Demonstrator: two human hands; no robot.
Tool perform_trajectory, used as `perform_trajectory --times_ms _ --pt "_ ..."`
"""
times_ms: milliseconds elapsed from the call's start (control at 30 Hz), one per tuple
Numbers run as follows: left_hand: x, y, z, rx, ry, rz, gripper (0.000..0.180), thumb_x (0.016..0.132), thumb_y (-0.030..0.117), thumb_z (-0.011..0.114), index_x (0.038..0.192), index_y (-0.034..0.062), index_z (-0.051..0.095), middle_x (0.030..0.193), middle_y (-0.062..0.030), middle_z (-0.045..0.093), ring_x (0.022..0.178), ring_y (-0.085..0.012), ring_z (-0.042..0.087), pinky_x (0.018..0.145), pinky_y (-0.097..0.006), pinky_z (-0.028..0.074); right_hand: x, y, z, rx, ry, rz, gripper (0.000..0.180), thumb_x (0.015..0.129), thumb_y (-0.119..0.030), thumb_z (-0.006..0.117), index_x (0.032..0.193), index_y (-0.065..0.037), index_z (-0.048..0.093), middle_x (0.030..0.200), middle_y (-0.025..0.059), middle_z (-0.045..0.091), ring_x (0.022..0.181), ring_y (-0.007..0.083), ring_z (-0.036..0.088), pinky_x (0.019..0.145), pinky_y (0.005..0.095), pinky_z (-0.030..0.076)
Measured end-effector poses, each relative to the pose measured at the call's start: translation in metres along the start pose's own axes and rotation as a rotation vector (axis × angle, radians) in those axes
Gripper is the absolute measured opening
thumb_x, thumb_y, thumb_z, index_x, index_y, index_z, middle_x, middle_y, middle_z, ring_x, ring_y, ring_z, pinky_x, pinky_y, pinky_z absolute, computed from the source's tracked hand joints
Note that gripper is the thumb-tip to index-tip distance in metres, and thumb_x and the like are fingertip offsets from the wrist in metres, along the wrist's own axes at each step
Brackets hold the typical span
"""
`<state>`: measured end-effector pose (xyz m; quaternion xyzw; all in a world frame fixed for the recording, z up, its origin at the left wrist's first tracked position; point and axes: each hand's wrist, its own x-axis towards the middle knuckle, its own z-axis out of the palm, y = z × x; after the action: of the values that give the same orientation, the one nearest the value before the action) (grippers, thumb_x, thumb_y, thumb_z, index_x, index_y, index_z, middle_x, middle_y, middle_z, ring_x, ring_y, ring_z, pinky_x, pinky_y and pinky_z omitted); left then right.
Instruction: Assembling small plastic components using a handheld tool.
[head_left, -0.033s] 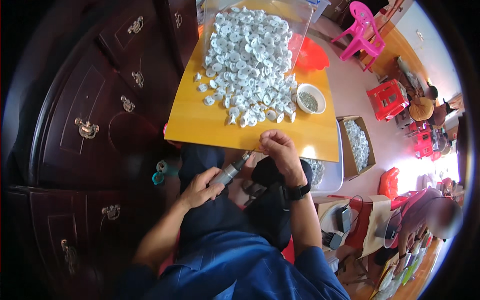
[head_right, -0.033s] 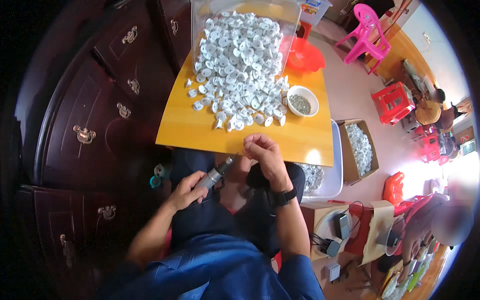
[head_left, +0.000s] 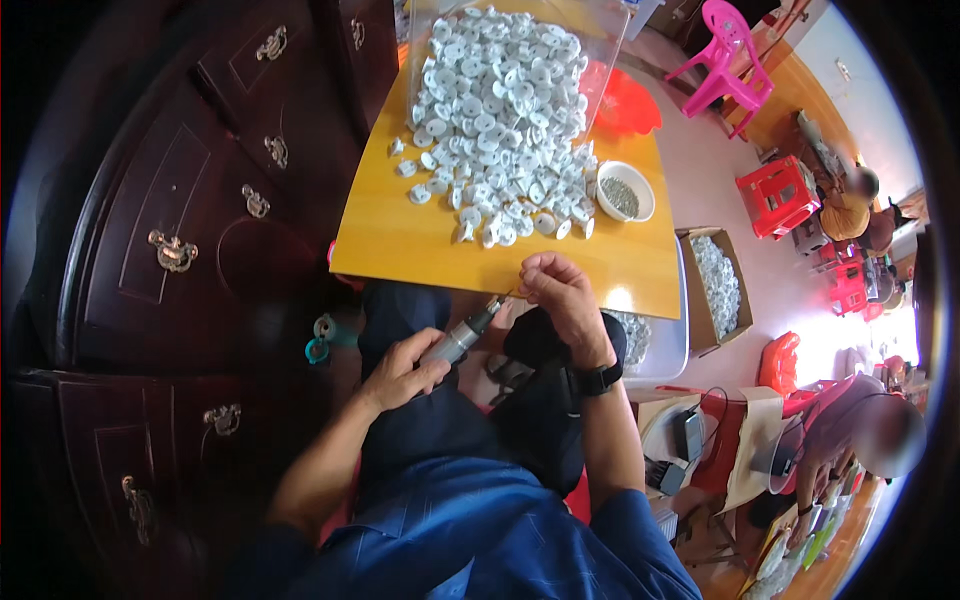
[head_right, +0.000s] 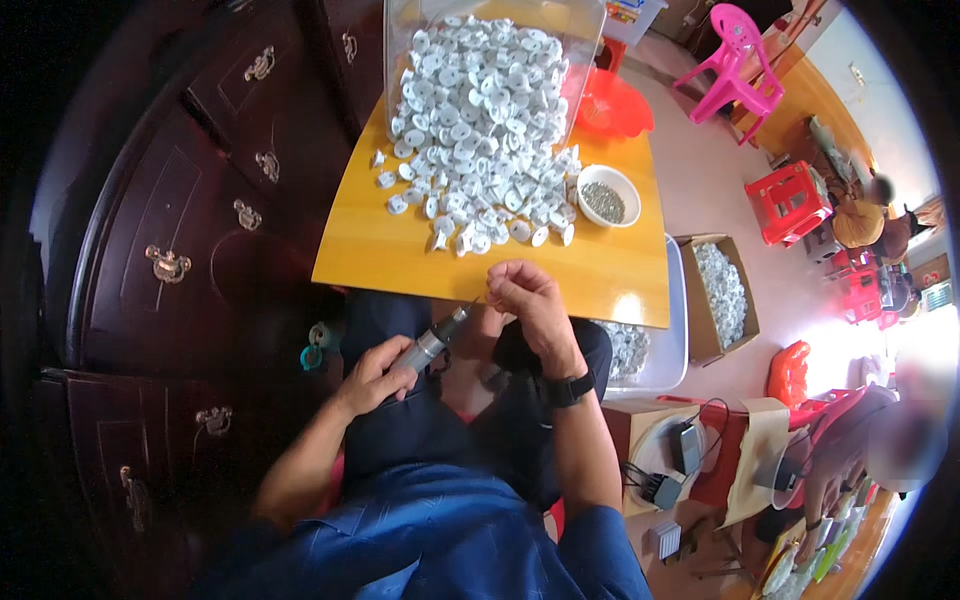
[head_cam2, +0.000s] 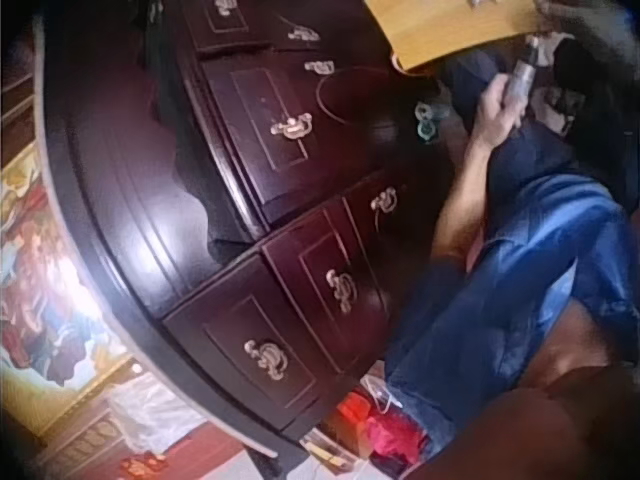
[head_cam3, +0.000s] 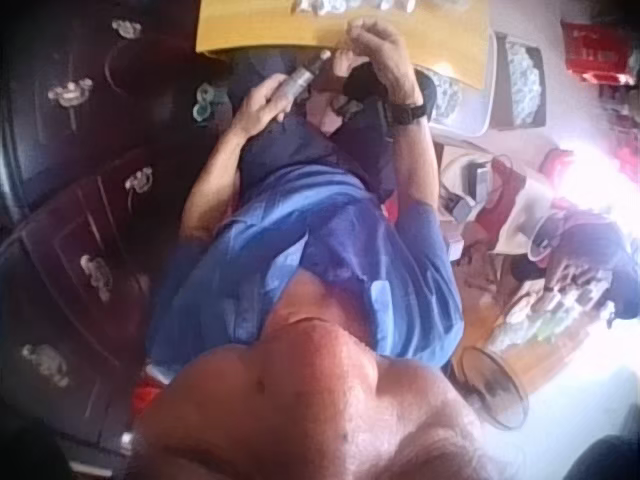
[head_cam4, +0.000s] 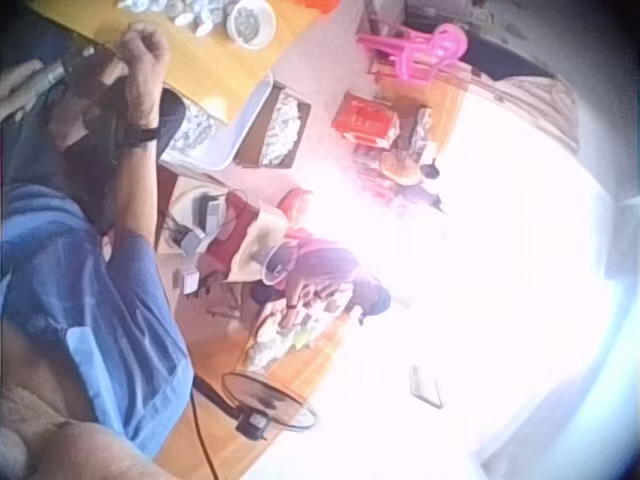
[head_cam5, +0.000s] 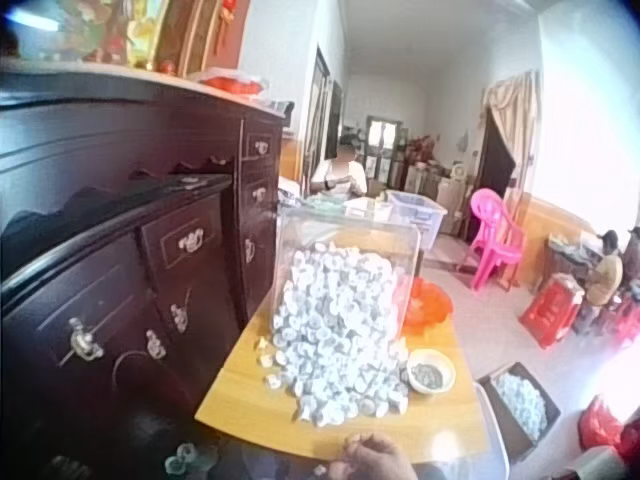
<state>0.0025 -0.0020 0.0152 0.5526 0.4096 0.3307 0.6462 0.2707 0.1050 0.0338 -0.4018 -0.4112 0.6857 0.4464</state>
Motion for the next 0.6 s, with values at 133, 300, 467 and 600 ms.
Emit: perform_trajectory --times_ms 133,300,467,600 --pt "0.003 -0.001 -0.001 0.003 0.004 0.002 0.039 0.098 0.037 0.059 0.114 0.0017 0.054 0.079 -0.0012 0.057 0.064 -0.006 0.054 0.06 -0.022 0.045 0.004 0.001 0.004 0.018 -0.004 0.008 0.009 0.092 -0.008 0.068 0.1 -0.006 0.069 0.085 -0.0001 0.069 0.074 0.0074 0.063 0.068 0.0208 0.049" --pt "0.001 -0.005 -0.001 -0.017 0.012 -0.003 0.039 0.1 0.037 0.058 0.114 0.0016 0.054 0.079 -0.0008 0.056 0.064 -0.006 0.053 0.06 -0.022 0.045 0.001 0.005 0.015 0.01 0.007 0.017 0.009 0.091 -0.008 0.069 0.1 -0.006 0.069 0.085 0.0002 0.069 0.073 0.0077 0.063 0.068 0.0215 0.05" --pt "0.0 -0.005 0.0 -0.029 0.021 -0.01 0.037 0.1 0.036 0.058 0.113 0.0015 0.054 0.079 -0.001 0.056 0.064 -0.0064 0.052 0.059 -0.022 0.044 -0.001 0.011 0.012 0.025 -0.003 0.024 0.009 0.091 -0.007 0.069 0.1 -0.007 0.068 0.093 0.0006 0.069 0.079 0.0093 0.066 0.07 0.0211 0.051" --pt "0.0 -0.004 0.0 -0.036 0.024 -0.017 0.037 0.101 0.036 0.057 0.114 0.0013 0.054 0.079 -0.0013 0.056 0.064 -0.0065 0.052 0.059 -0.022 0.044 -0.002 0.014 0.012 0.048 -0.037 0.03 0.01 0.091 -0.006 0.069 0.101 -0.007 0.068 0.092 0.0005 0.069 0.08 0.0093 0.066 0.07 0.0215 0.052"
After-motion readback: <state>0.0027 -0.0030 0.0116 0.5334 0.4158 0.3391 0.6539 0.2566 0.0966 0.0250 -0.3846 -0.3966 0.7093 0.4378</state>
